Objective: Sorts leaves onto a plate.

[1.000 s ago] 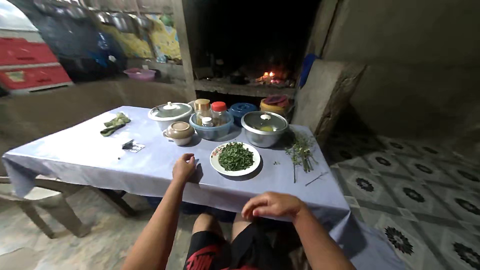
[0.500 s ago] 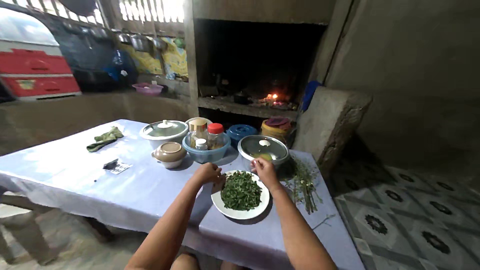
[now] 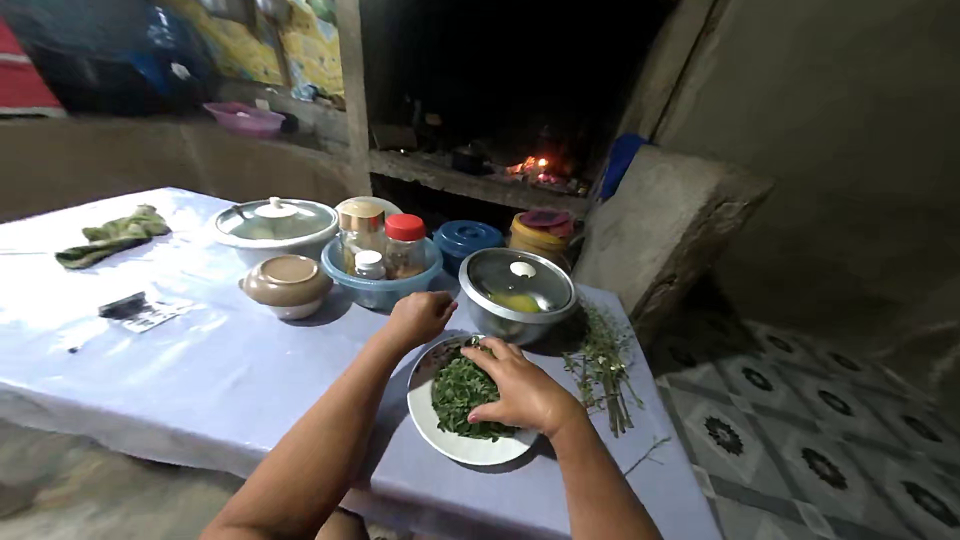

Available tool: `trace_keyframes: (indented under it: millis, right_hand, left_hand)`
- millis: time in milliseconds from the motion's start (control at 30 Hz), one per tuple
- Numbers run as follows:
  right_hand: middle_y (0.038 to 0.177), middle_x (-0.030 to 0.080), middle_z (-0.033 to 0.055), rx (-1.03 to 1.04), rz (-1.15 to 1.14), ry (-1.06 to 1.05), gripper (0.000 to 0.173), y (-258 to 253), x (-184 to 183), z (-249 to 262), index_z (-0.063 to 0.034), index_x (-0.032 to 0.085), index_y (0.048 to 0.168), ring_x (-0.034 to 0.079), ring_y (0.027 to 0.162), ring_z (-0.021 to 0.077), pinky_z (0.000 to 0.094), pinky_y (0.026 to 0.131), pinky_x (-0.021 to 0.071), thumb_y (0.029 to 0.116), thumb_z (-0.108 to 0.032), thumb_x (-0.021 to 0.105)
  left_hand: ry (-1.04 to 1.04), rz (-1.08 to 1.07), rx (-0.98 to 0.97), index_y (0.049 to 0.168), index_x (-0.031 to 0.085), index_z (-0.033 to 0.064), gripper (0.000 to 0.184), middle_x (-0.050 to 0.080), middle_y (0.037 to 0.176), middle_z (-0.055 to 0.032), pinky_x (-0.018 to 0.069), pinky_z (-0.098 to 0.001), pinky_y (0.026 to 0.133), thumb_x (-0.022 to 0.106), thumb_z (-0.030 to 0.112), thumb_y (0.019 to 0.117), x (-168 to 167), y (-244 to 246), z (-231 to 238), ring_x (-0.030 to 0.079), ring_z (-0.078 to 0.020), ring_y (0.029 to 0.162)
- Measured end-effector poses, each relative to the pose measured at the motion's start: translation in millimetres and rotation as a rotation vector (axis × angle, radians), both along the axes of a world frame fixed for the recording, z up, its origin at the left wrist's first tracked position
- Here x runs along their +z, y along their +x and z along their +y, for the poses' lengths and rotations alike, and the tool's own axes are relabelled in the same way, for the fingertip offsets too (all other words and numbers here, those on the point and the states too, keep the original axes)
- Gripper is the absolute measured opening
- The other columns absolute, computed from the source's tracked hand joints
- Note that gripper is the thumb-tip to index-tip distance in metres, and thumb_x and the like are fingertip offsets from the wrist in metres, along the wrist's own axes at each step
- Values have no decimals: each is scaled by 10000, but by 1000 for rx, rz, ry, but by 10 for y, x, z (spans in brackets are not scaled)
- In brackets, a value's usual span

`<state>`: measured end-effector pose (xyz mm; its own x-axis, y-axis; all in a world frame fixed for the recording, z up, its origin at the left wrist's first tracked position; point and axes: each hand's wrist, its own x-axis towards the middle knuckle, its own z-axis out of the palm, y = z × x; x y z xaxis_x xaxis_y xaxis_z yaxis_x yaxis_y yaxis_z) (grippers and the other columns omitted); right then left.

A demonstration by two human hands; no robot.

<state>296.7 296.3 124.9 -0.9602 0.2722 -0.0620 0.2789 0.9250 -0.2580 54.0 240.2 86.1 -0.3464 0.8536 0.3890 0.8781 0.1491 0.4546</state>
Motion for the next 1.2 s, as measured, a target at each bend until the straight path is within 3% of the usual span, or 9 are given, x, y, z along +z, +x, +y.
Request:
trace_keyframes:
  millis: [100,167,267,367,567,700,933,1067,1200]
  right_hand:
    - [1597,376,162,22,-60,55,922,-84,-91,-102,-273,422,1575,405,1415,427,614,1054,456,783,-401,876]
    - [1555,432,159,21,-100,81,810,-126,-152,-137,-271,481,1536,439,1384,429,628,1024,469,815,-300,850]
    - [1432,533,167,0,-146,116,606,-204,-257,-106,-207,613,1398,483,1334,417,620,983,501,819,-146,778]
    - [1346,586,207,-18,-129,77,546,-240,-259,-10,-112,642,1342,516,1302,412,581,1039,476,810,-26,731]
    - [1362,608,185,-35,30,-93,486,-146,-94,203,-64,645,1325,574,1291,301,480,1106,461,846,2,692]
    - [1277,663,127,-72,254,-252,392,-25,-31,362,-83,688,1253,629,1203,216,421,1053,514,865,-38,720]
    - [1167,710,84,-73,562,-601,365,20,13,330,-52,697,1182,672,1087,135,350,956,572,839,70,698]
    - [1157,705,99,-23,594,-760,336,-27,-48,300,-24,691,1177,674,1077,156,347,950,579,858,83,687]
    - [1203,690,112,25,448,-831,337,-29,-84,339,-6,663,1234,668,1105,156,347,984,568,900,23,701]
  left_hand:
    - [65,52,-25,1038,742,96,303,734,873,-95,557,-599,787,544,324,1057,-51,27,-69,718,-290,831]
    - [107,69,-19,1041,744,92,294,731,868,-100,558,-600,770,548,310,1055,-76,30,-80,714,-296,816]
    - [112,80,-4,1050,737,107,306,731,875,-97,560,-604,773,531,333,1057,-146,-39,-54,718,-298,832]
    - [86,65,14,1032,737,102,295,727,873,-109,551,-612,773,543,324,1051,-142,-73,-44,715,-317,844]
    - [81,80,24,1003,730,93,290,709,839,-120,542,-606,733,550,316,1049,-144,-100,-55,703,-326,815]
    - [92,83,24,997,733,94,285,715,841,-117,544,-610,727,557,312,1049,-161,-83,-47,708,-328,811]
    - [117,108,6,1006,734,79,282,716,842,-136,538,-627,719,555,295,1045,-140,-86,-56,711,-351,814]
    - [122,106,14,994,738,90,280,716,834,-124,541,-625,716,566,305,1043,-154,-72,-54,710,-340,803]
    - [115,92,4,997,739,85,267,713,839,-138,535,-652,716,584,300,1030,-142,-66,-70,706,-362,810]
